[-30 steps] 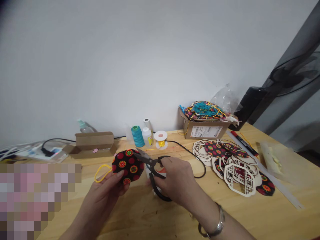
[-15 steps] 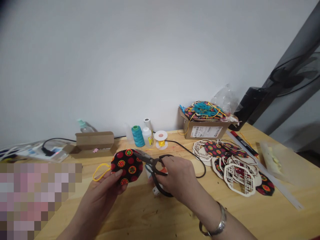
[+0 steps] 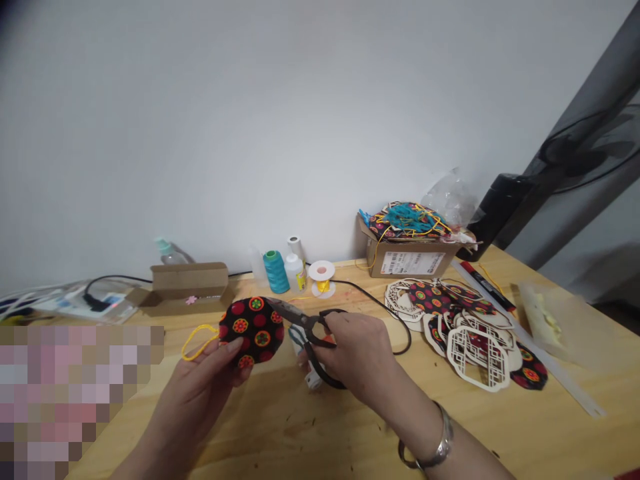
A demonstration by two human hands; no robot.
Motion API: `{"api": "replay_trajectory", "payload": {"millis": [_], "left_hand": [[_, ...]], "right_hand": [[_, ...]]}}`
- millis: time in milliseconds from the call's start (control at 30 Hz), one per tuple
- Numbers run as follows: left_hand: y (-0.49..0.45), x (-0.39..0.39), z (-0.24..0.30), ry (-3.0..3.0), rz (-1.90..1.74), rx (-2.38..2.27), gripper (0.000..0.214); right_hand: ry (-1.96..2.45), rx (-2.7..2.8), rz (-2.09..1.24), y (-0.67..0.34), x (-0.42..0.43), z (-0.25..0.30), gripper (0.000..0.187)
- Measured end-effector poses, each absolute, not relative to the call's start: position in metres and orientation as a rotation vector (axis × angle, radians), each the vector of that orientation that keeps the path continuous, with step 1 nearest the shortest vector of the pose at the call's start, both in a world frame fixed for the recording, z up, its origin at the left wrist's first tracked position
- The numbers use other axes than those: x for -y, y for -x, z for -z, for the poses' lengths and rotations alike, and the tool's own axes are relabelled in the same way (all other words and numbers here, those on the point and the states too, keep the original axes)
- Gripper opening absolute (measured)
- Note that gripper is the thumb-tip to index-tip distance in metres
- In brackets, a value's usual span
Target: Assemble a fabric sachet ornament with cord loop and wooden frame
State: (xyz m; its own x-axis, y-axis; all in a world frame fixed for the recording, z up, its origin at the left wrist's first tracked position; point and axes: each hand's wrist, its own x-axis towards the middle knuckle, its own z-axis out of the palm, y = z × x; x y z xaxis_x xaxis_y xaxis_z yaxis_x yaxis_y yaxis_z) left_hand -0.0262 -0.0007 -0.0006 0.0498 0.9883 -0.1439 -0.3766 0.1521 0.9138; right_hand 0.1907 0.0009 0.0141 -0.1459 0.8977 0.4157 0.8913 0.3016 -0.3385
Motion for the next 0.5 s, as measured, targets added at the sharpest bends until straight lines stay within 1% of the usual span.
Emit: {"api": "replay_trajectory", "payload": {"millis": [333, 500], "left_hand": [[0.0241, 0.0003, -0.0022, -0.811, -1.254, -0.982, 0.014], [0.0247, 0.0015, -0.0009, -0.810, -1.254, -0.988, 0.015]], "right_hand": [[1.732, 1.908, -0.209, -0.1920, -0.0040, -0.0167, 0.040], [1.704, 1.966, -0.269, -0.1923, 0.0001, -0.0219, 0.032]]}}
